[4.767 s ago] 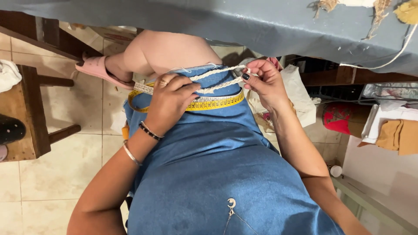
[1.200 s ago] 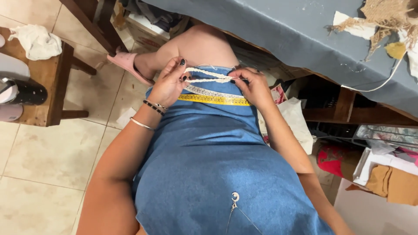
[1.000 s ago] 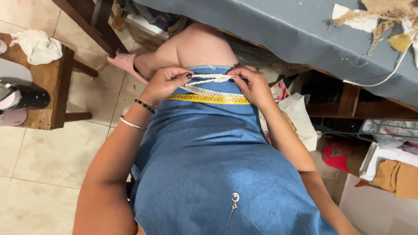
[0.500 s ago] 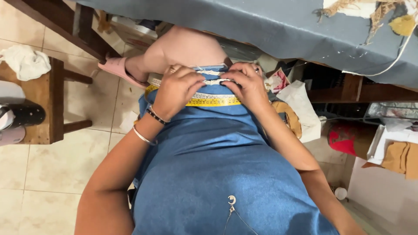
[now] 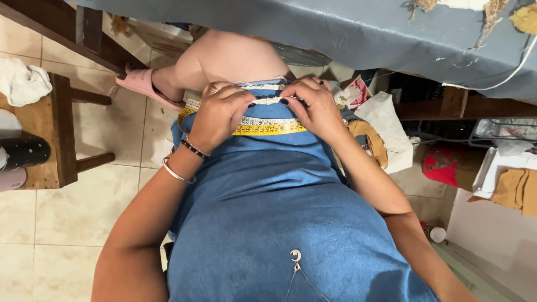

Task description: Braiding and assembling decorative strings using scissors and a hot glue gun.

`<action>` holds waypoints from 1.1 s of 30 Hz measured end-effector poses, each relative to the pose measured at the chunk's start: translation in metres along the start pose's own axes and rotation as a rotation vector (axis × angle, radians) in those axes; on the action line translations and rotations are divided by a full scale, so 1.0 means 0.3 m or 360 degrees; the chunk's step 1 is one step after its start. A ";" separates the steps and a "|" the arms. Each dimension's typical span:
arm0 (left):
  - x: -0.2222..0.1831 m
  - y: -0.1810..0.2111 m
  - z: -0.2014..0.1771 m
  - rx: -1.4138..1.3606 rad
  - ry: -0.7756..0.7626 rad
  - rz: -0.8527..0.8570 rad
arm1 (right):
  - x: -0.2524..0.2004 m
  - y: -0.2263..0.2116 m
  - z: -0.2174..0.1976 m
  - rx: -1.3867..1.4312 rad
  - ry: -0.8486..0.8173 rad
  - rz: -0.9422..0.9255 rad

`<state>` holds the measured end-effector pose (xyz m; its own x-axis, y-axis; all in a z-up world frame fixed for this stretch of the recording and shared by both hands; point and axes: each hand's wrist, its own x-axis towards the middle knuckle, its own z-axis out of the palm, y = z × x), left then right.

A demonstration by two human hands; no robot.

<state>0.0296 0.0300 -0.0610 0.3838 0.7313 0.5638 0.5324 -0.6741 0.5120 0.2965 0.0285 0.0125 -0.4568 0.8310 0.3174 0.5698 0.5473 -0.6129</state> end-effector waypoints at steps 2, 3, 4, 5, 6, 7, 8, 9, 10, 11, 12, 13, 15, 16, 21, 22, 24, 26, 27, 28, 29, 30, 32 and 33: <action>0.006 0.011 -0.007 -0.0055 -0.0032 -0.0026 | -0.007 0.013 0.005 -0.0009 0.0001 0.0002; 0.006 0.014 -0.008 -0.0057 -0.0032 -0.0027 | -0.008 0.011 0.004 -0.0010 -0.0001 0.0003; 0.007 0.016 -0.011 -0.0043 -0.0036 -0.0016 | -0.009 0.009 0.003 -0.0026 0.0002 -0.0001; 0.007 0.019 -0.013 -0.0030 -0.0040 -0.0004 | -0.010 0.008 0.001 -0.0042 0.0005 -0.0005; 0.009 0.019 -0.016 -0.0031 -0.0040 -0.0003 | -0.009 0.009 0.000 -0.0043 0.0006 -0.0004; 0.010 0.019 -0.018 -0.0034 -0.0044 0.0002 | -0.008 0.010 -0.001 -0.0032 -0.0004 0.0003; 0.010 0.020 -0.019 -0.0036 -0.0046 0.0004 | -0.008 0.012 -0.003 -0.0022 -0.0017 0.0007; 0.011 0.022 -0.018 -0.0036 -0.0044 0.0002 | -0.011 0.015 -0.003 -0.0022 -0.0020 0.0006; 0.012 0.023 -0.018 -0.0052 -0.0048 -0.0004 | -0.013 0.017 -0.002 -0.0033 -0.0017 0.0012; 0.014 0.024 -0.018 -0.0068 -0.0052 -0.0011 | -0.015 0.019 -0.001 -0.0044 -0.0014 0.0018; 0.018 0.033 -0.027 -0.0070 -0.0054 -0.0010 | -0.012 0.007 -0.008 -0.0045 -0.0013 0.0021; 0.022 0.042 -0.036 -0.0122 -0.0078 -0.0062 | -0.009 -0.006 -0.016 -0.0015 -0.0008 0.0037; 0.044 0.046 -0.048 -0.0169 -0.0097 -0.0107 | 0.014 -0.023 -0.035 0.0009 0.0004 0.0045; 0.044 0.054 -0.050 -0.0252 -0.0115 -0.0140 | 0.016 -0.036 -0.041 0.0027 -0.0021 0.0030; 0.064 0.085 -0.063 -0.0569 -0.0141 -0.0211 | -0.008 -0.004 -0.026 0.0094 0.0033 0.0066; 0.068 0.088 -0.061 -0.0703 -0.0133 -0.0242 | -0.008 -0.008 -0.025 0.0111 0.0057 0.0066; 0.076 0.104 -0.069 -0.0840 -0.0127 -0.0274 | -0.009 -0.015 -0.012 0.0129 0.0081 0.0070; 0.093 0.130 -0.086 -0.1129 -0.0128 -0.0428 | -0.010 -0.018 0.007 0.0209 0.0089 0.0063; 0.099 0.132 -0.080 -0.1132 -0.0133 -0.0422 | -0.011 -0.020 0.007 0.0205 0.0095 0.0066; 0.101 0.136 -0.075 -0.1185 -0.0122 -0.0429 | -0.011 -0.024 0.008 0.0248 0.0077 0.0057; 0.103 0.138 -0.071 -0.1238 -0.0111 -0.0435 | -0.011 -0.027 0.010 0.0291 0.0058 0.0049; 0.098 0.136 -0.064 -0.1237 -0.0109 -0.0438 | -0.013 -0.027 0.006 0.0293 0.0054 0.0049; 0.086 0.131 -0.051 -0.1252 -0.0088 -0.0488 | -0.019 -0.028 0.000 0.0221 0.0080 0.0039; 0.076 0.126 -0.047 -0.1253 -0.0087 -0.0492 | -0.028 -0.026 -0.001 0.0223 0.0076 0.0040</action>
<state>0.0479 0.0199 -0.0197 0.3538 0.8851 0.3023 -0.0534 -0.3036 0.9513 0.2960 0.0173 0.0149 -0.4086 0.8499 0.3329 0.4783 0.5100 -0.7149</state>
